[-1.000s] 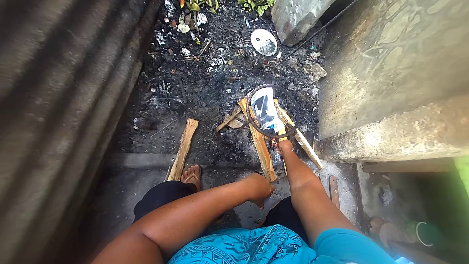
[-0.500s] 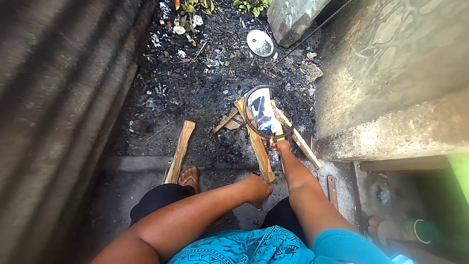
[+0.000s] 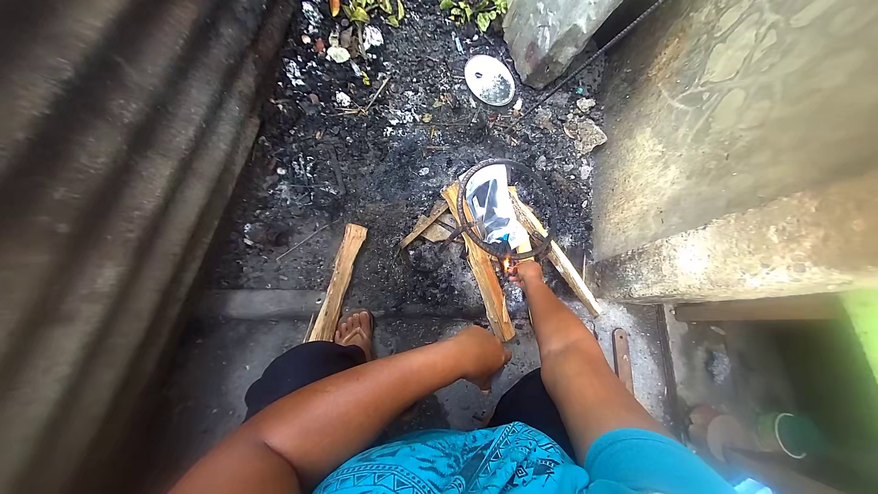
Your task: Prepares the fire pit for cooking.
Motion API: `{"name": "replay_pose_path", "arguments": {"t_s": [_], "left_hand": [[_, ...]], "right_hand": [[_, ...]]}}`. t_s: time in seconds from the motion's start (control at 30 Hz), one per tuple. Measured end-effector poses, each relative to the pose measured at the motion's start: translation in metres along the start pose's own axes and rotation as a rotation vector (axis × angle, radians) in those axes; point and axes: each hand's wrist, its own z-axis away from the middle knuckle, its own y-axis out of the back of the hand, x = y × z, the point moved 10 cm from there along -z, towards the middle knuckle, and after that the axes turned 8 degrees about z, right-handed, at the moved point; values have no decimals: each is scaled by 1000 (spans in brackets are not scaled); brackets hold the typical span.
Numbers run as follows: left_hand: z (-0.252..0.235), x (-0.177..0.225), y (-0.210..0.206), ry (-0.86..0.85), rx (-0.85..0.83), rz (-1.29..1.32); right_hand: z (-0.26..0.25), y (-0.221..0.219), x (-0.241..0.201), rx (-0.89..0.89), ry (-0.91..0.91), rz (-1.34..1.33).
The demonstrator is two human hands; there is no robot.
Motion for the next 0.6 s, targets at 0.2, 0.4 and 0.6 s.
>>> {"name": "replay_pose_path", "arguments": {"t_s": [0.2, 0.4, 0.6], "left_hand": [[-1, -1, 0, 10, -7, -1], [-1, -2, 0, 15, -5, 1], [-1, -2, 1, 16, -6, 6]], "right_hand": [[0, -4, -3, -11, 16, 22], [0, -5, -4, -9, 12, 19], [-1, -5, -2, -5, -9, 10]]}}
